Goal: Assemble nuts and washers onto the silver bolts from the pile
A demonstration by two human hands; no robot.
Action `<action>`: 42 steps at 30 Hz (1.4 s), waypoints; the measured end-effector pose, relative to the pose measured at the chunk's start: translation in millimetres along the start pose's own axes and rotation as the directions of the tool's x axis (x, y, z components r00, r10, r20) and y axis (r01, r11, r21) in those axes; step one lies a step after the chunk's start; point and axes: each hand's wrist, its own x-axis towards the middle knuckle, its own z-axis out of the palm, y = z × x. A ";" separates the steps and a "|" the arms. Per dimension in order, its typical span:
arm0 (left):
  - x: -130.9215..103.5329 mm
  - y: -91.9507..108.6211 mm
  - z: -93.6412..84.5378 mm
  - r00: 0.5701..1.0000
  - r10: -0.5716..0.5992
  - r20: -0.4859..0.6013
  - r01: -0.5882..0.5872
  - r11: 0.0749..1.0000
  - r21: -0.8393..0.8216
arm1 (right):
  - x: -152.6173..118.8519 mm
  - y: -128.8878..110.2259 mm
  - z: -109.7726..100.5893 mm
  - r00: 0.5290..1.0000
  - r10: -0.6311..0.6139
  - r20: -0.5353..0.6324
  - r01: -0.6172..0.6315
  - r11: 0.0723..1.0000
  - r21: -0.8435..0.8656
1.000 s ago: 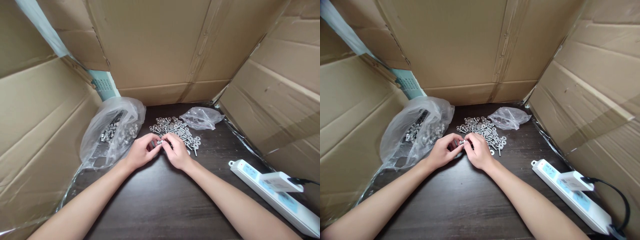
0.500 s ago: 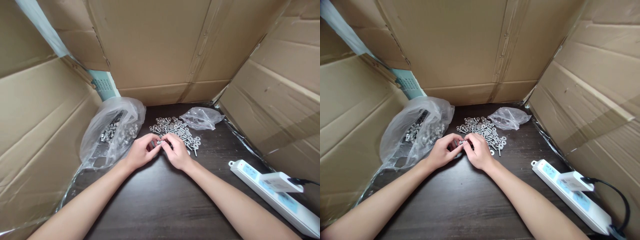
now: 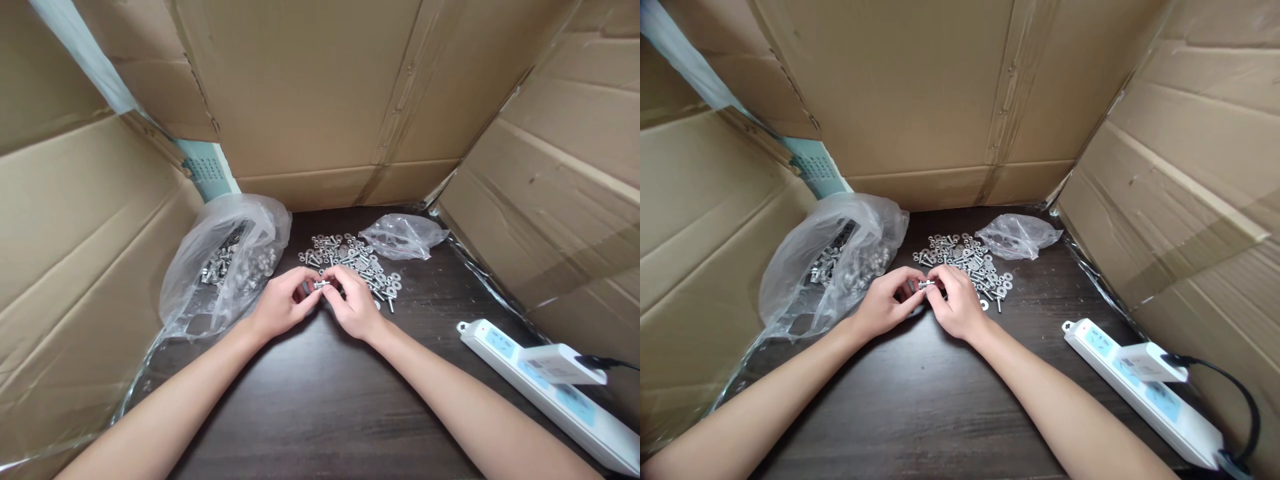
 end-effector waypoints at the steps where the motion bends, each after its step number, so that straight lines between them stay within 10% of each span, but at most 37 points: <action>1: -0.1 -0.1 -0.1 1.000 0.001 0.001 -0.001 1.000 0.000 | -0.1 0.0 0.0 1.000 -0.001 0.000 0.001 1.000 0.001; 42: -0.8 -0.8 0.0 1.000 0.002 0.000 -0.002 1.000 0.001 | 0.2 1.1 1.1 1.000 -0.015 0.014 0.016 1.000 -0.010</action>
